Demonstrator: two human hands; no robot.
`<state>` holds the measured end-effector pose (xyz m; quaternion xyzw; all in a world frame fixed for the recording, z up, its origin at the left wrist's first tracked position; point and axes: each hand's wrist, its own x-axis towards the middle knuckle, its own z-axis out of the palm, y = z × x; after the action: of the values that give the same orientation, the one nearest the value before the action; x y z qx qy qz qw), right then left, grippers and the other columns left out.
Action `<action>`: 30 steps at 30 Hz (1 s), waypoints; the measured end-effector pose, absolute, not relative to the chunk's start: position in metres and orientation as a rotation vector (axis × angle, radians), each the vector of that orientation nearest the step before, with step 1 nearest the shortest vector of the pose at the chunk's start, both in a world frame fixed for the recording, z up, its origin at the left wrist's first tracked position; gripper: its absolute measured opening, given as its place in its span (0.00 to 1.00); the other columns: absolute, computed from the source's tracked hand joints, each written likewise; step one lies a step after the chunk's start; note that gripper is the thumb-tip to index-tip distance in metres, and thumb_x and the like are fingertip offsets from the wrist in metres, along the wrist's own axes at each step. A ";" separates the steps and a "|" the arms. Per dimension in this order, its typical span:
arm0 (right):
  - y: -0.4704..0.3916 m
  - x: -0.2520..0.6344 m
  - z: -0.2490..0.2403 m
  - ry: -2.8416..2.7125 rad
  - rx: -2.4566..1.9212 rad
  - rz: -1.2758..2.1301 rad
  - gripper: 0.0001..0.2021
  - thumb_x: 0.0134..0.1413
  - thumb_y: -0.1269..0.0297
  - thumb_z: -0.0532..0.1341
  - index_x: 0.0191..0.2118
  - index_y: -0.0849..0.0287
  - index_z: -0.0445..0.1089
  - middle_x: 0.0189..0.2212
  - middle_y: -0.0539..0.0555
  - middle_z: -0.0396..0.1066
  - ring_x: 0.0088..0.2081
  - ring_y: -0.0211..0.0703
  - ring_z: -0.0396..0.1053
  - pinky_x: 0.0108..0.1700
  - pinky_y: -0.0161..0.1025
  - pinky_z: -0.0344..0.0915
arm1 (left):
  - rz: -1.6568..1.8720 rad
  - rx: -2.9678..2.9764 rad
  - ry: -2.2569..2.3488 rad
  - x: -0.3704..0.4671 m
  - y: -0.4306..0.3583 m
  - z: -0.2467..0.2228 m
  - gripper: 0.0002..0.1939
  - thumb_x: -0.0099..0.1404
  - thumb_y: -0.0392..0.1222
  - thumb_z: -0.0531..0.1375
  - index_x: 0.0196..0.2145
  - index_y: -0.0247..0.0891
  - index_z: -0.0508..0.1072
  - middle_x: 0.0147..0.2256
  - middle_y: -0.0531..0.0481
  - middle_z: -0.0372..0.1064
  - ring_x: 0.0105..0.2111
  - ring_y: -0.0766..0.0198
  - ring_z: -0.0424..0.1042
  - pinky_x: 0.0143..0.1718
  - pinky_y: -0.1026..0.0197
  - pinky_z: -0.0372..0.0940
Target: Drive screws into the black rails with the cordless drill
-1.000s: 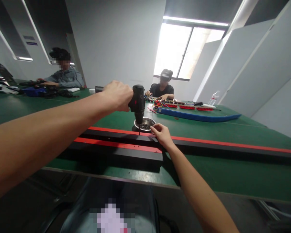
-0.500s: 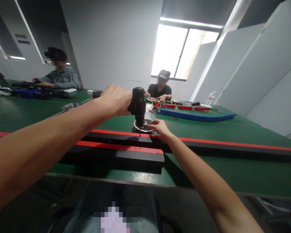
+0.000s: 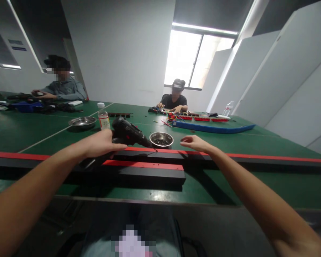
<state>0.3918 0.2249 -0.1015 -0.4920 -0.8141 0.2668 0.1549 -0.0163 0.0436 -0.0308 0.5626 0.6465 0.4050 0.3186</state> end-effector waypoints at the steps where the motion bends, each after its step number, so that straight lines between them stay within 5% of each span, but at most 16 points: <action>1: 0.219 0.417 -0.103 -2.390 -1.444 0.842 0.30 0.52 0.46 0.67 0.56 0.61 0.75 0.53 0.62 0.75 0.49 0.52 0.75 0.50 0.39 0.70 | 0.949 1.516 1.732 -0.018 0.038 -0.042 0.13 0.42 0.42 0.75 0.17 0.36 0.75 0.15 0.51 0.66 0.15 0.64 0.62 0.17 0.64 0.51; 6: 0.196 0.492 -0.115 -2.515 -1.706 0.563 0.46 0.37 0.42 0.73 0.63 0.60 0.69 0.58 0.61 0.71 0.56 0.59 0.71 0.59 0.43 0.66 | 0.976 1.277 1.608 -0.021 0.030 -0.086 0.20 0.53 0.55 0.71 0.24 0.32 0.76 0.23 0.42 0.73 0.20 0.59 0.71 0.20 0.63 0.63; 16: 0.187 0.465 -0.105 -2.552 -1.679 0.574 0.33 0.36 0.45 0.73 0.50 0.56 0.78 0.41 0.52 0.78 0.45 0.55 0.74 0.45 0.38 0.68 | 1.252 0.919 1.139 -0.014 0.032 -0.118 0.15 0.58 0.46 0.70 0.33 0.32 0.72 0.28 0.49 0.71 0.25 0.64 0.73 0.24 0.65 0.68; 22: 0.182 0.414 -0.108 -2.659 -1.587 0.409 0.27 0.36 0.40 0.72 0.38 0.57 0.77 0.28 0.50 0.72 0.32 0.45 0.69 0.34 0.35 0.61 | 1.242 0.944 1.168 -0.017 0.034 -0.123 0.16 0.58 0.48 0.70 0.32 0.31 0.73 0.28 0.48 0.71 0.26 0.63 0.73 0.23 0.65 0.68; 30: 0.182 0.340 -0.112 -2.770 -1.376 0.391 0.25 0.38 0.36 0.70 0.23 0.56 0.70 0.21 0.48 0.64 0.26 0.38 0.60 0.28 0.36 0.51 | 1.253 0.899 1.176 -0.010 0.025 -0.114 0.13 0.59 0.44 0.69 0.33 0.32 0.73 0.28 0.48 0.72 0.26 0.64 0.73 0.25 0.67 0.68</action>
<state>0.3396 0.1822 -0.1124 -0.4412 -0.8885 0.1255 0.0119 -0.0102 0.0250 -0.1144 0.3821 0.5000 0.5329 0.5656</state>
